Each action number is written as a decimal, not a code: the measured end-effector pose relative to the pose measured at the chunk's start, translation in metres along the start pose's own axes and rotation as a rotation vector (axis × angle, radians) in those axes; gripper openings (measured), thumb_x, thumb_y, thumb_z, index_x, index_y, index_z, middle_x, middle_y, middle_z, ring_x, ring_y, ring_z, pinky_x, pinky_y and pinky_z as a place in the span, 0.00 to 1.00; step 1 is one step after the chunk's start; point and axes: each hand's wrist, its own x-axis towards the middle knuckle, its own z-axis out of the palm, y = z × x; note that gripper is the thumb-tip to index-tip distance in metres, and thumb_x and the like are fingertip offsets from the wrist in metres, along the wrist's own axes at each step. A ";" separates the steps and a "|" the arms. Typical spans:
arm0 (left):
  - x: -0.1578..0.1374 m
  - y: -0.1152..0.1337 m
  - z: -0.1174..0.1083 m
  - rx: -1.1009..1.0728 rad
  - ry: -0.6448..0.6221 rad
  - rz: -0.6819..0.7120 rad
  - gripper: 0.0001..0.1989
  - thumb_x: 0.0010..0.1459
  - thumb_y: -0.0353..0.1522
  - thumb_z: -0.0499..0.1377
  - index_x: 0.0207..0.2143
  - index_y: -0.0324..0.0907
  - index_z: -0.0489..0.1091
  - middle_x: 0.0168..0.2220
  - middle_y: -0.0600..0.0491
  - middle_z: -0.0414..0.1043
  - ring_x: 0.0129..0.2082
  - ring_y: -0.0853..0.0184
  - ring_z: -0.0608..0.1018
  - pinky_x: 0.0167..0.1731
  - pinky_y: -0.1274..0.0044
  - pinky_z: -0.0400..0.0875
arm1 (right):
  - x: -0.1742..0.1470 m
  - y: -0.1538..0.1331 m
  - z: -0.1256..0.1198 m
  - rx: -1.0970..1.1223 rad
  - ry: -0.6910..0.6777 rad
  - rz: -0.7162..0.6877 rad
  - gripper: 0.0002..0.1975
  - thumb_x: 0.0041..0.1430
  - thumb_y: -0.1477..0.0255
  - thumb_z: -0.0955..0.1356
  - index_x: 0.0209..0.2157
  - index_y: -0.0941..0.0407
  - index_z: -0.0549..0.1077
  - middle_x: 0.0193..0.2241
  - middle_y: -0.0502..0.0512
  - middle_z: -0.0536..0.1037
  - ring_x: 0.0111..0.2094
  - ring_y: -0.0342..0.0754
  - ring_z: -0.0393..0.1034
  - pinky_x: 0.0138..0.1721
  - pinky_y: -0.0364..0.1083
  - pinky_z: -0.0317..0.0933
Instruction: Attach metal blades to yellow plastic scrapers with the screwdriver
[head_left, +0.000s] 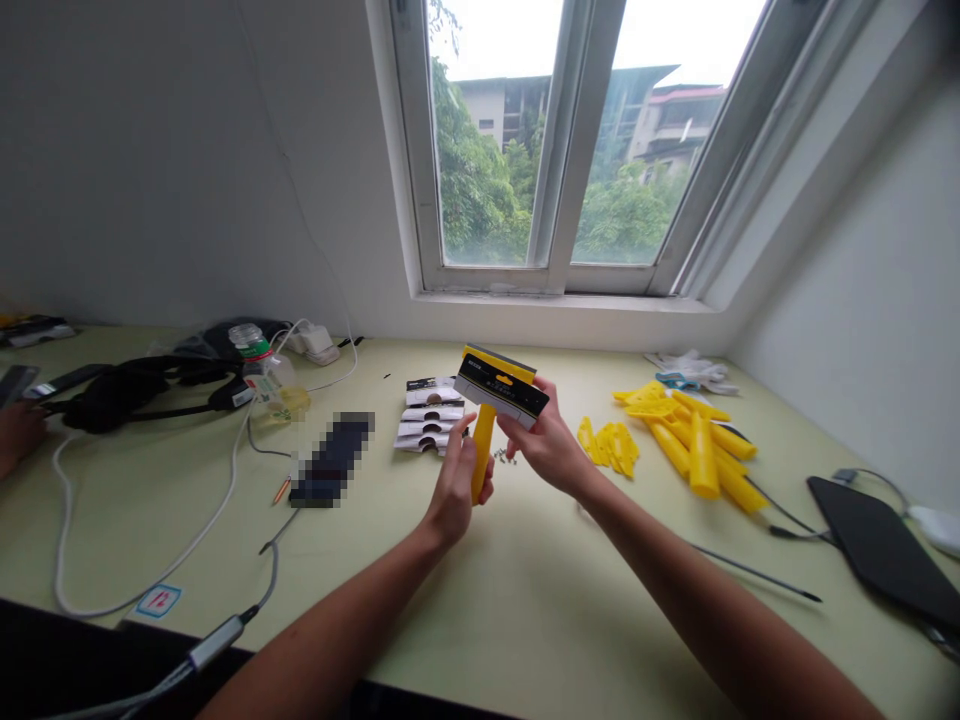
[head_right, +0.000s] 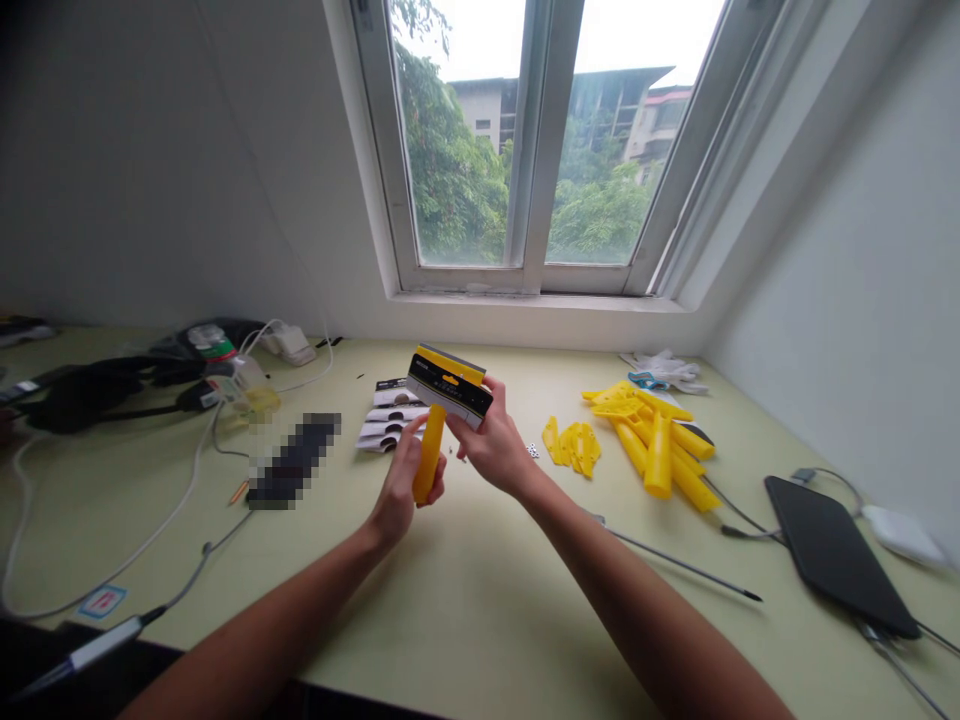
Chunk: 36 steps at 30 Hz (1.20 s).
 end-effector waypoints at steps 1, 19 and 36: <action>0.000 0.001 0.000 -0.004 -0.006 -0.004 0.24 0.65 0.48 0.46 0.59 0.50 0.52 0.25 0.58 0.62 0.19 0.74 0.61 0.18 0.83 0.56 | -0.001 0.001 0.001 0.009 0.021 -0.001 0.34 0.57 0.57 0.68 0.59 0.51 0.51 0.53 0.62 0.65 0.23 0.42 0.70 0.21 0.50 0.72; 0.002 -0.001 -0.002 -0.083 0.043 -0.001 0.24 0.64 0.49 0.48 0.58 0.49 0.54 0.26 0.58 0.65 0.17 0.74 0.63 0.16 0.83 0.54 | -0.009 0.019 0.006 -0.571 0.195 -0.465 0.06 0.63 0.71 0.63 0.42 0.53 0.67 0.39 0.60 0.75 0.43 0.55 0.68 0.47 0.57 0.61; 0.014 -0.002 -0.011 -0.150 0.170 0.099 0.21 0.59 0.51 0.55 0.42 0.44 0.59 0.25 0.60 0.63 0.15 0.77 0.64 0.13 0.83 0.54 | 0.001 -0.012 -0.027 -0.214 -0.481 -0.103 0.17 0.63 0.60 0.62 0.48 0.51 0.76 0.48 0.55 0.77 0.51 0.56 0.69 0.52 0.56 0.61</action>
